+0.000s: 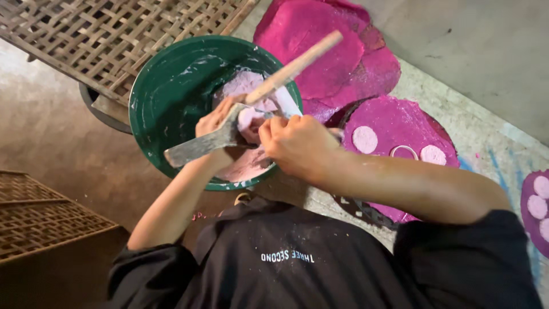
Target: The person scoops pink dough from a green basin and places it into a circular metal mold on a pink mat. They use a wooden mallet to tap the mold, compacting the dough into round discs. The person repeats this process to form multiple dough discs.
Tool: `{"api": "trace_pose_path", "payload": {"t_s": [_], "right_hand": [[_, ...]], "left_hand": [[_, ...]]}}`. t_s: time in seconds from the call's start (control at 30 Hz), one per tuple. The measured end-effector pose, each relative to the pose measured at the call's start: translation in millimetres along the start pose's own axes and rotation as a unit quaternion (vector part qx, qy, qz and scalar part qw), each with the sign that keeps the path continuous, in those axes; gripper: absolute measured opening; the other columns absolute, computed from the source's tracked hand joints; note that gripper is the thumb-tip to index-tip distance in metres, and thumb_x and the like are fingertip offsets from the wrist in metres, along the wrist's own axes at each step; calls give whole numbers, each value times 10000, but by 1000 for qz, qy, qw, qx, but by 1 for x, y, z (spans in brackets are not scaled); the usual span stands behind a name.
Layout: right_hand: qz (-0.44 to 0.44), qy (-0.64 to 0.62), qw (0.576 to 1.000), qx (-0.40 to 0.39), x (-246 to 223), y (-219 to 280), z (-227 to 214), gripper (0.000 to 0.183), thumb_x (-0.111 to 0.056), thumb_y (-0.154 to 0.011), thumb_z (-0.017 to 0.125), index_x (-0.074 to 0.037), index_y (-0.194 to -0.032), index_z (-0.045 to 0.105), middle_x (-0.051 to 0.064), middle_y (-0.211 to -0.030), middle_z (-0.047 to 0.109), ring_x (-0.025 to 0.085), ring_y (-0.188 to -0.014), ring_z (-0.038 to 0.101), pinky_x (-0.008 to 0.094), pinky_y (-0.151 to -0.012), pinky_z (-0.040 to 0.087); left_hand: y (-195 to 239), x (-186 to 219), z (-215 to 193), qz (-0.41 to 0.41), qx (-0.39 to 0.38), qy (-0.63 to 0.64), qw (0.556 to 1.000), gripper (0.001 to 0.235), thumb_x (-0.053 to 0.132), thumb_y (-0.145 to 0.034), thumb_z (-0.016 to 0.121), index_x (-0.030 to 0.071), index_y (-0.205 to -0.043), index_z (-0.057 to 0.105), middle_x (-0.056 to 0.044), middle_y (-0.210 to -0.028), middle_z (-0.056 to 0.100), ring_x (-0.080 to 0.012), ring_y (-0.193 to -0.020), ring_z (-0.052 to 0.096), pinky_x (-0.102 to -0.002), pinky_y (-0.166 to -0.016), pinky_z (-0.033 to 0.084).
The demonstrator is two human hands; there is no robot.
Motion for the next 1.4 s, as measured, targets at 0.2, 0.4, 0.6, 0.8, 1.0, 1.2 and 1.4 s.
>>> {"api": "trace_pose_path", "payload": {"t_s": [0.2, 0.4, 0.6, 0.8, 1.0, 1.2, 1.4], "right_hand": [[58, -154, 986, -23, 29, 43, -15, 124, -148, -922, 621, -62, -1007, 644, 87, -791, 639, 247, -634, 685, 395, -533, 543], [203, -450, 856, 150, 49, 27, -3, 383, -74, -991, 636, -106, -1368, 579, 153, -1110, 740, 336, -871, 755, 424, -678, 586], [192, -609, 765, 84, -17, 32, 73, 544, -36, -1005, 592, -106, -1534, 488, 226, -1121, 726, 319, -919, 755, 379, -794, 583], [181, -591, 767, 174, 32, 31, 77, 404, -64, -1070, 578, -41, -1469, 517, 305, -1179, 672, 345, -939, 631, 421, -826, 507], [203, -614, 753, 119, -12, 20, 101, 423, -76, -1043, 587, -45, -1464, 550, 235, -1048, 723, 191, -747, 727, 353, -740, 572], [138, -727, 673, -25, -29, 35, 132, 546, -17, -1027, 534, -62, -1569, 477, 234, -1156, 724, 332, -953, 725, 393, -857, 552], [163, -521, 828, 130, 41, 37, 111, 702, -272, -1092, 540, -50, -1663, 198, 250, -1712, 267, 420, -1582, 305, 518, -1300, 243]], "left_hand": [[6, -19, -17, -69, 48, 20, 996, 443, 257, -879, 812, 112, -1260, 637, -76, -1193, 706, -290, -991, 731, -378, -832, 586], [8, -45, -25, -197, 204, 44, 958, 415, 224, -965, 786, 97, -1329, 632, -60, -1154, 722, -262, -990, 748, -363, -853, 597], [-9, -46, -34, -82, 157, -149, 973, 550, 182, -832, 779, -25, -1318, 621, -149, -1332, 635, -310, -962, 692, -371, -797, 579], [-9, -41, -26, -50, 115, -238, 963, 417, 237, -727, 797, 65, -1076, 645, -289, -1572, 377, -385, -1203, 543, -399, -768, 593], [-18, -86, -25, -161, 148, -116, 969, 608, 160, -804, 738, 14, -1334, 477, -229, -1402, 464, -293, -1019, 608, -332, -716, 593], [-18, -103, -55, 10, 208, 0, 978, 240, 54, -1051, 763, 13, -1257, 646, -106, -1140, 691, -221, -1017, 698, -403, -890, 574], [-1, -37, 15, -225, 20, 616, 755, 359, -8, -766, 626, 5, -1125, 641, -90, -917, 660, -212, -771, 651, -325, -652, 555]]}}
Point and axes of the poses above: each hand's wrist, its own y-axis away from the middle knuckle, its own z-axis out of the palm, x = y × z, the point moved 6 cm from there along -y, towards the middle knuckle
